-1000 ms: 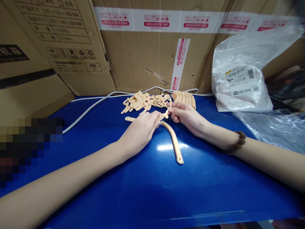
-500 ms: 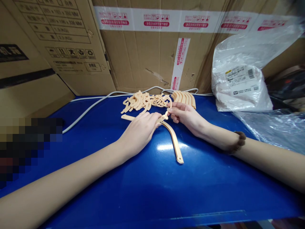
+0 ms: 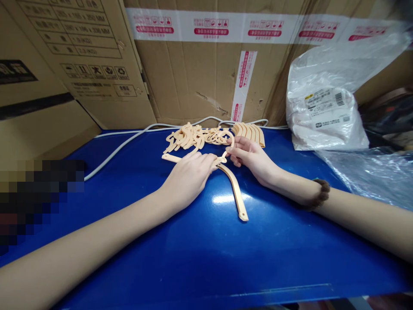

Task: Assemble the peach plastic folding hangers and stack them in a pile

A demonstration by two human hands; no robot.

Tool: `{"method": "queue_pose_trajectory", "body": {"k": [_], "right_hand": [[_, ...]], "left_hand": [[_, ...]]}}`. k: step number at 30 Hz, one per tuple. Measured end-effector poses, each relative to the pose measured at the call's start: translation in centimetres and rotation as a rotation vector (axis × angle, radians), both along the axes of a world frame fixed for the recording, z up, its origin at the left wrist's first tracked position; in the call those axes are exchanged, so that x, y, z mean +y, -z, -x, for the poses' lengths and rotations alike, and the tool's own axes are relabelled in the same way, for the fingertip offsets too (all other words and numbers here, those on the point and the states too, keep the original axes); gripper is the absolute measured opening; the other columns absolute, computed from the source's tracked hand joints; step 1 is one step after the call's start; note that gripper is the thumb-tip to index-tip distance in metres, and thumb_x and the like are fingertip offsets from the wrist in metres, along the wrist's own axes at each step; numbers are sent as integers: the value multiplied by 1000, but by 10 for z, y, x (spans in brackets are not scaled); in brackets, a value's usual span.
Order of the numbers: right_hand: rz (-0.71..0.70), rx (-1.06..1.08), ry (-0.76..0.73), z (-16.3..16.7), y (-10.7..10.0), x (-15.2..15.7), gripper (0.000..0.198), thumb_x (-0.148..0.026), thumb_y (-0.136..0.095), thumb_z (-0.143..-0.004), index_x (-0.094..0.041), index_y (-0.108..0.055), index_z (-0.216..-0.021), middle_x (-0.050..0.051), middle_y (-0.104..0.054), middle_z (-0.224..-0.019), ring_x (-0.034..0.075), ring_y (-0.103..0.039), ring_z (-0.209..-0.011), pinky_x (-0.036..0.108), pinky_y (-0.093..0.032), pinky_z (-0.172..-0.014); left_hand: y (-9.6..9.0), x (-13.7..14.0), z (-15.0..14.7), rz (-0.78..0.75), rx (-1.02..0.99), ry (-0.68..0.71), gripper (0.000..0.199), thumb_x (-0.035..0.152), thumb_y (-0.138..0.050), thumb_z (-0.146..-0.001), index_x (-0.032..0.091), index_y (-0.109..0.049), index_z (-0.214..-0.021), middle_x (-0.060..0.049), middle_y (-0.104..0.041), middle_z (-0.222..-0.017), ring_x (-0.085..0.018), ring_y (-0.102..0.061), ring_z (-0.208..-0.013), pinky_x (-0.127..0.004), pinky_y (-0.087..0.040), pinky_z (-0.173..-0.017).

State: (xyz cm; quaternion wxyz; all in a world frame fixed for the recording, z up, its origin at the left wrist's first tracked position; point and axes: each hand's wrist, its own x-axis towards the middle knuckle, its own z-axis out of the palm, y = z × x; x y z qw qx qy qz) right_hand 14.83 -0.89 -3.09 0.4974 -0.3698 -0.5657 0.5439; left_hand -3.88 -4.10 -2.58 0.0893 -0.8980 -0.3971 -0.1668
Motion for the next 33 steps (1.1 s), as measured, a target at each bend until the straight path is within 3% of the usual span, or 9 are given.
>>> {"method": "queue_pose_trajectory", "body": {"k": [9, 23, 33], "right_hand": [[104, 54, -85, -4, -7, 0, 26, -17, -63, -78, -12, -58, -103, -4, -53, -67, 6, -39, -48, 24, -27, -47], [196, 118, -6, -2, -11, -2, 25, -12, -63, -78, -15, -59, -103, -2, -64, -72, 8, -55, -54, 23, -41, -53], [133, 94, -83, -5, -5, 1, 28, -20, -72, -74, -13, -60, -98, -2, -63, -69, 7, -49, -55, 21, -38, -53]], "left_hand": [[-3, -1, -2, 24, -78, 66, 17, 19, -42, -98, 13, -57, -97, -6, -65, -91, -23, -58, -82, -33, -42, -73], [-4, -1, -1, 156, -145, -4, 12, 18, -43, -98, 13, -53, -101, -8, -62, -95, -24, -57, -91, -38, -45, -79], [-1, -1, 1, 82, -138, 70, 17, 21, -42, -98, 12, -55, -102, -10, -64, -96, -25, -59, -90, -37, -45, -79]]}}
